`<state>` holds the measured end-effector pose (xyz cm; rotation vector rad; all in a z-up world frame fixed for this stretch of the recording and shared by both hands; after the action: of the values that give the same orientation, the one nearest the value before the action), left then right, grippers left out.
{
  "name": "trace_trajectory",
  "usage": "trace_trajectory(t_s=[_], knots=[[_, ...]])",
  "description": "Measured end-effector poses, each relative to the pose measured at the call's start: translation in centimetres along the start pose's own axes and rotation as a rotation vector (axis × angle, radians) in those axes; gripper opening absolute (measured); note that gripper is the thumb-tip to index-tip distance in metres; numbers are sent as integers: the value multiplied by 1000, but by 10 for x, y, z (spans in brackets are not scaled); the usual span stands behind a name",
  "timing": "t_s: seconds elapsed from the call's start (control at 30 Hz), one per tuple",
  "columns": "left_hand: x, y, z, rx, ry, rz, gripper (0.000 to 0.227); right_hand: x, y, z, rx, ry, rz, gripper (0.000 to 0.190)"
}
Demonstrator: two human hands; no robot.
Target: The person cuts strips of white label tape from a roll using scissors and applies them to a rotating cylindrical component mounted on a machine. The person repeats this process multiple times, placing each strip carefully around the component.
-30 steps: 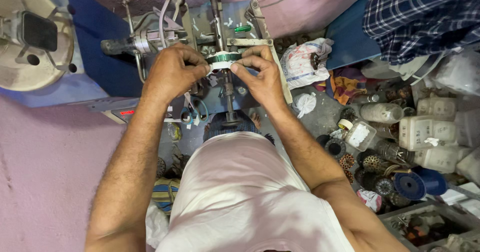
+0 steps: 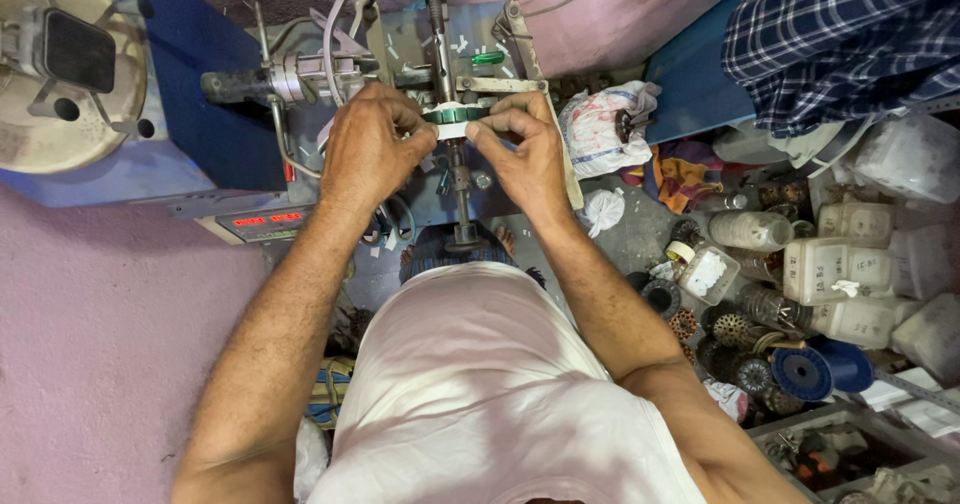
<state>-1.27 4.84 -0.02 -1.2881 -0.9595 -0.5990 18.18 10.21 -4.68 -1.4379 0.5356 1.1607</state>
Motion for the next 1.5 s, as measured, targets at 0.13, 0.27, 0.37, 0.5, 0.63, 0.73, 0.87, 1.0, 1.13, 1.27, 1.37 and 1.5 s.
trace_trajectory(t_s=[0.13, 0.27, 0.37, 0.5, 0.63, 0.73, 0.87, 1.0, 1.13, 1.27, 1.37, 1.5], knots=[[2, -1, 0, 14, 31, -11, 14, -1, 0, 1, 20, -12, -16, 14], [1, -1, -1, 16, 24, -16, 15, -2, 1, 0, 52, -34, -41, 14], [2, 0, 0, 14, 23, -13, 15, -1, 3, 1, 51, -12, -38, 13], [2, -1, 0, 14, 12, -12, 15, -1, 3, 0, 56, -10, -36, 13], [1, 0, 0, 10, 16, -20, 14, -2, 3, 1, 59, -5, -27, 12], [2, 1, 1, 17, 71, 11, 13, -5, 2, 1, 89, -38, -85, 12], [5, 1, 0, 24, 132, 57, 16, -5, 3, 0, 110, -32, -174, 12], [8, -2, -1, 11, 102, 137, 29, -6, 2, -1, 147, -89, -189, 18], [15, -10, -6, -2, 99, 262, 37, -12, -1, -1, 174, -102, -156, 31], [35, -9, -13, -1, 398, 371, 25, -23, -13, -3, 153, -167, -67, 21], [38, -4, -15, -102, 506, 354, 14, -40, -17, -2, 113, -527, -288, 22], [35, -1, -16, -145, 517, 355, 16, -36, -14, 9, 63, -648, -369, 36]])
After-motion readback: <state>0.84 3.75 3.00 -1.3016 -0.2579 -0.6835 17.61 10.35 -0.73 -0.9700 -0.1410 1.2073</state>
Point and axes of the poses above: each hand's wrist, its own z-axis towards the middle knuckle, its own y-axis out of the palm, x = y × z, the point moved 5 cm from there along z, towards the middle knuckle, and after that the axes turned 15 degrees about -z, right-handed, at the moved point
